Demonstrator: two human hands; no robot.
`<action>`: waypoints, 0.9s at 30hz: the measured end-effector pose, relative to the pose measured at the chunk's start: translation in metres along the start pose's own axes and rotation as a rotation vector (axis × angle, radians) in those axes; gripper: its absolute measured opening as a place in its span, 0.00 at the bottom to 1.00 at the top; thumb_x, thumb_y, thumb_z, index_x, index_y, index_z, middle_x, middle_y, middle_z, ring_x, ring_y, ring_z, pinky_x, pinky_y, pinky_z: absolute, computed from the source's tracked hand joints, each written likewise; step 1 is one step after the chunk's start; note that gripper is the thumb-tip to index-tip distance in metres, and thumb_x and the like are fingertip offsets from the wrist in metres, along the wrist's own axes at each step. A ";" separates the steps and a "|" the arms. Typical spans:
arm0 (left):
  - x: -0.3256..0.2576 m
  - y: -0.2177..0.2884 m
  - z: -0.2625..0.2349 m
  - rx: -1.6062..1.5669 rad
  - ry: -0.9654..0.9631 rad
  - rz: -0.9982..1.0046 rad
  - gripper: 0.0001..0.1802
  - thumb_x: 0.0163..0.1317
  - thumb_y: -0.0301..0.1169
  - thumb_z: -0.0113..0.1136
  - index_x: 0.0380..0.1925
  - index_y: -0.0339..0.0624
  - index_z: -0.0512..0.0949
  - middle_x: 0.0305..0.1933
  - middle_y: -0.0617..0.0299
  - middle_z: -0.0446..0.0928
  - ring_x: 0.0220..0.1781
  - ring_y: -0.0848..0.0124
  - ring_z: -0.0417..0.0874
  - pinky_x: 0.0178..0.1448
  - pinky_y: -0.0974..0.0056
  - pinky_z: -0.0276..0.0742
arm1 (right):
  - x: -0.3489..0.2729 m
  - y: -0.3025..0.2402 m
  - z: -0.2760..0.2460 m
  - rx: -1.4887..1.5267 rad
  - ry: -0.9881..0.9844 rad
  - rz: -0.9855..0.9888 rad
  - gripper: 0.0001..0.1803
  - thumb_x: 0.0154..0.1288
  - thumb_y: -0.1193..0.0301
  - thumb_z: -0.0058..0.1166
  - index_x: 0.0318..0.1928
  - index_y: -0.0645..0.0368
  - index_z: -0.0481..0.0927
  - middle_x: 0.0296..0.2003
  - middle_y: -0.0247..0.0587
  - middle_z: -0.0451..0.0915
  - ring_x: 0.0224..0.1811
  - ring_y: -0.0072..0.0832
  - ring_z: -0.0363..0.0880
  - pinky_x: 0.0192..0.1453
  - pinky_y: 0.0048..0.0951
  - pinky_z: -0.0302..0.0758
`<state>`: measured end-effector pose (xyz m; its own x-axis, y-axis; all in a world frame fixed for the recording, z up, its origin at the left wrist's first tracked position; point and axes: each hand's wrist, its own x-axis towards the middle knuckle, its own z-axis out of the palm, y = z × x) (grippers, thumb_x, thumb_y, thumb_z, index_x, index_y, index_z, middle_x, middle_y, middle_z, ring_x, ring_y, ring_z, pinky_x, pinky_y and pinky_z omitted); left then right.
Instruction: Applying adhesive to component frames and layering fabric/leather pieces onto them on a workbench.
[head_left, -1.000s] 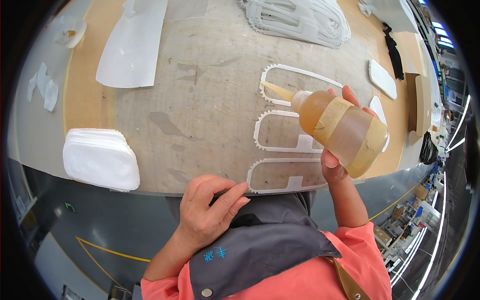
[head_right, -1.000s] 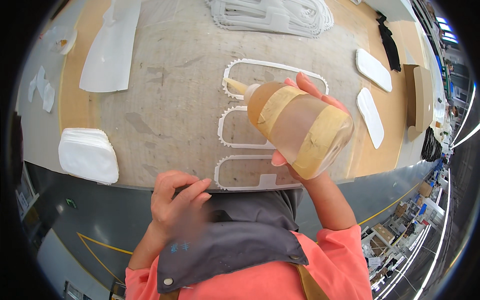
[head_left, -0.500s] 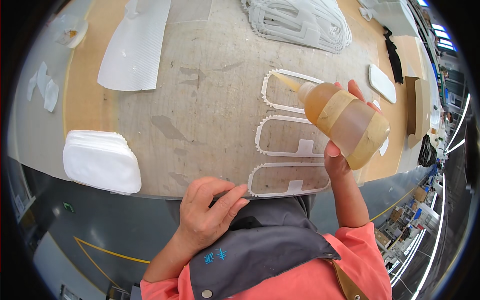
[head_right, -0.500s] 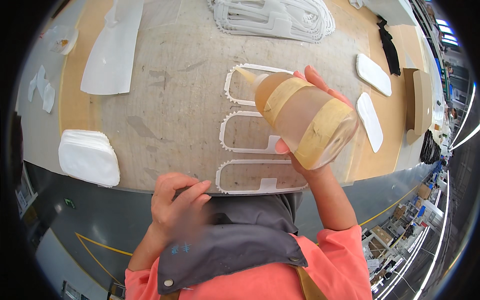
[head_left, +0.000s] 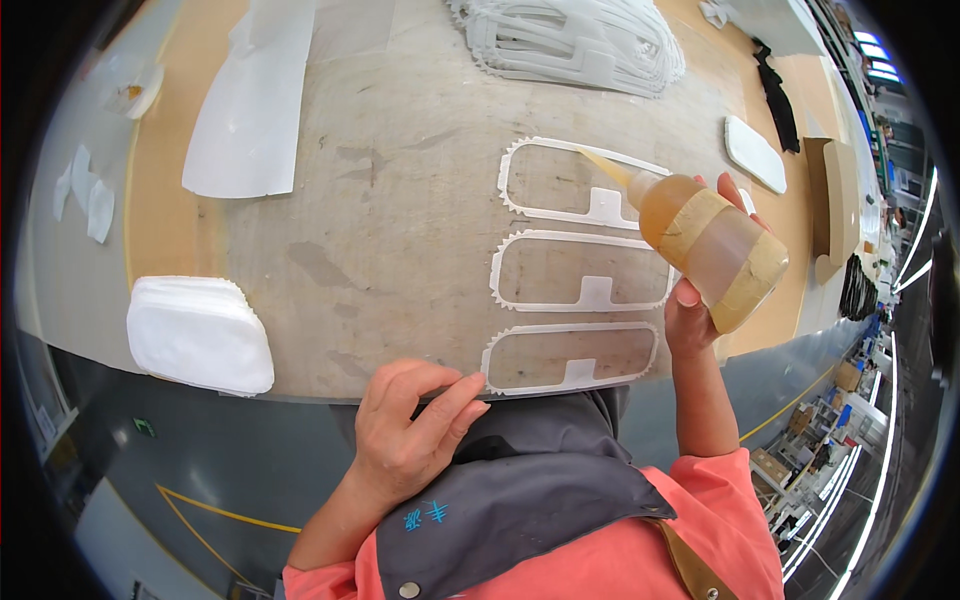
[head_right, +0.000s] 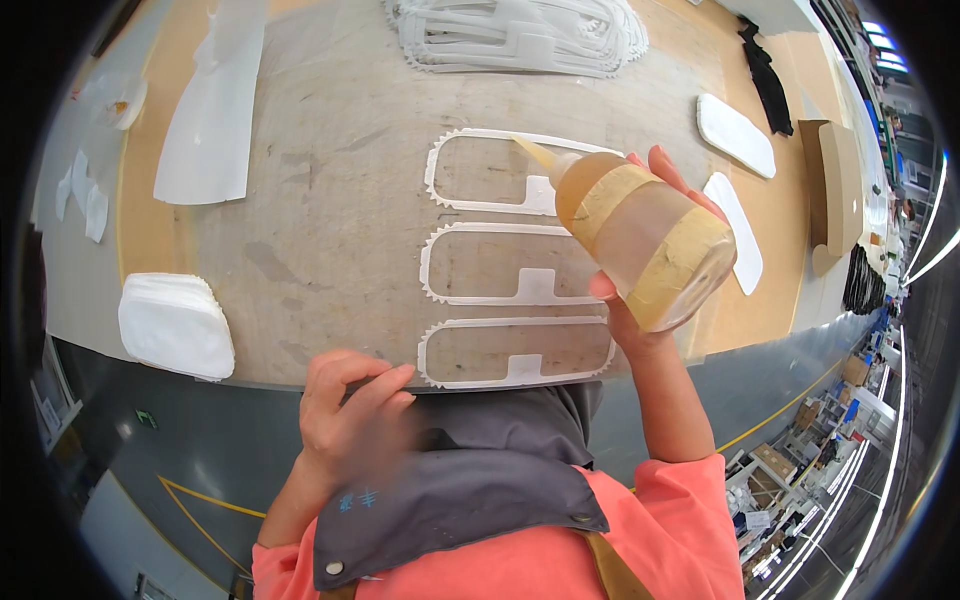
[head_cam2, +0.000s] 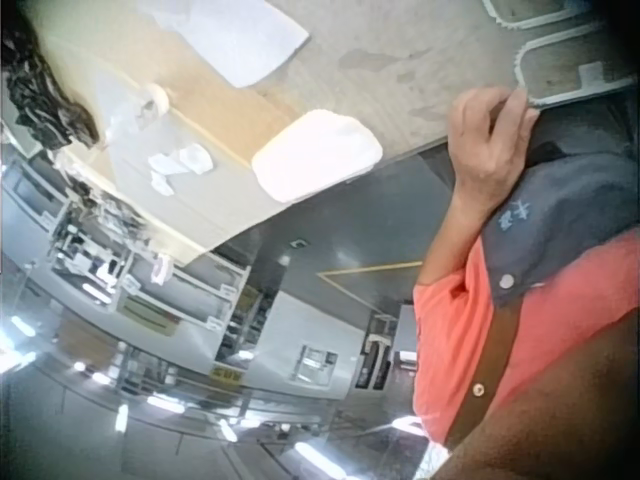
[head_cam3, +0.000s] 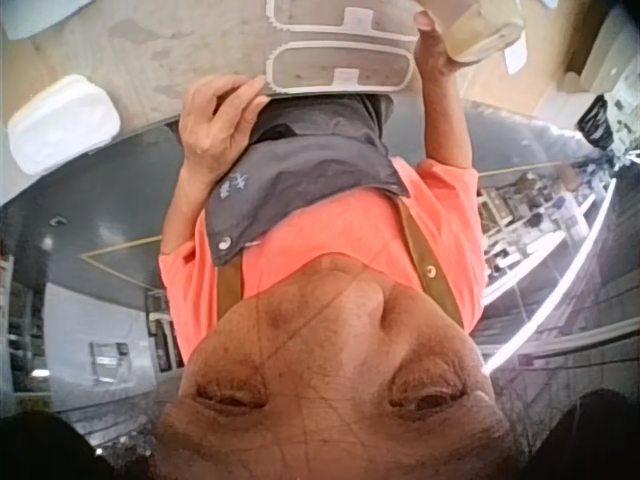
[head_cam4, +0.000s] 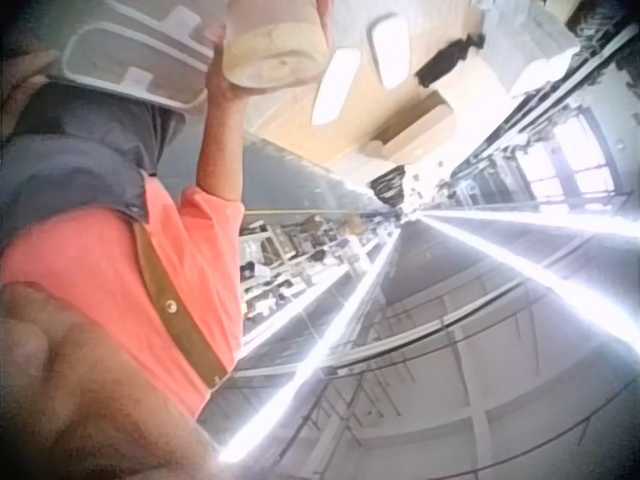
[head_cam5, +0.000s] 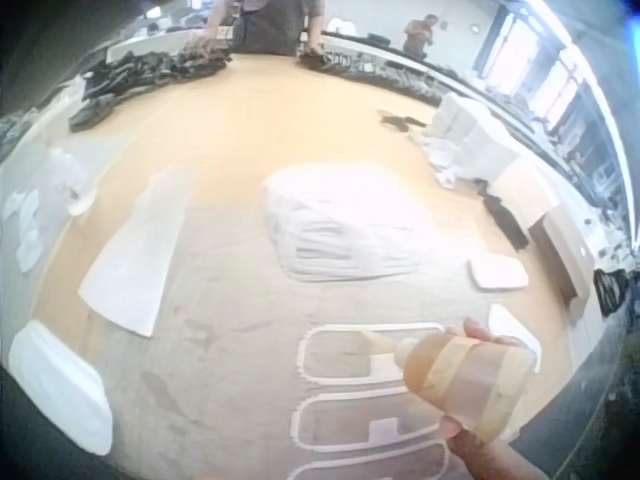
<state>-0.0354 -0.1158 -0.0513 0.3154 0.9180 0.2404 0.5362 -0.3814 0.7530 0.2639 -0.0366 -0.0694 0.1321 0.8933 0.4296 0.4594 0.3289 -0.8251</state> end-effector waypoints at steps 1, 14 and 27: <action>0.000 0.001 0.000 0.003 -0.006 0.000 0.15 0.54 0.29 0.75 0.42 0.42 0.87 0.40 0.63 0.78 0.42 0.62 0.79 0.45 0.60 0.77 | -0.001 0.001 -0.003 0.004 0.010 0.001 0.56 0.55 0.34 0.64 0.73 0.48 0.52 0.73 0.60 0.62 0.72 0.57 0.67 0.74 0.57 0.67; 0.002 0.008 0.007 0.024 -0.069 0.008 0.14 0.55 0.28 0.75 0.43 0.43 0.87 0.41 0.62 0.78 0.41 0.62 0.78 0.44 0.60 0.77 | -0.013 0.012 -0.040 0.070 0.155 0.030 0.57 0.50 0.42 0.73 0.71 0.52 0.53 0.71 0.62 0.65 0.71 0.54 0.69 0.73 0.57 0.69; 0.009 0.015 0.015 0.041 -0.110 0.018 0.14 0.55 0.27 0.75 0.43 0.43 0.88 0.40 0.62 0.79 0.41 0.62 0.79 0.43 0.60 0.77 | -0.019 0.025 -0.070 -0.016 0.255 0.030 0.50 0.64 0.43 0.65 0.74 0.58 0.57 0.73 0.58 0.64 0.74 0.45 0.66 0.74 0.50 0.69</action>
<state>-0.0131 -0.1152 -0.0467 0.4083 0.8943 0.1831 0.5606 -0.4039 0.7229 0.3342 -0.0667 -0.0720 0.3619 0.7958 0.4855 0.4653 0.2971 -0.8338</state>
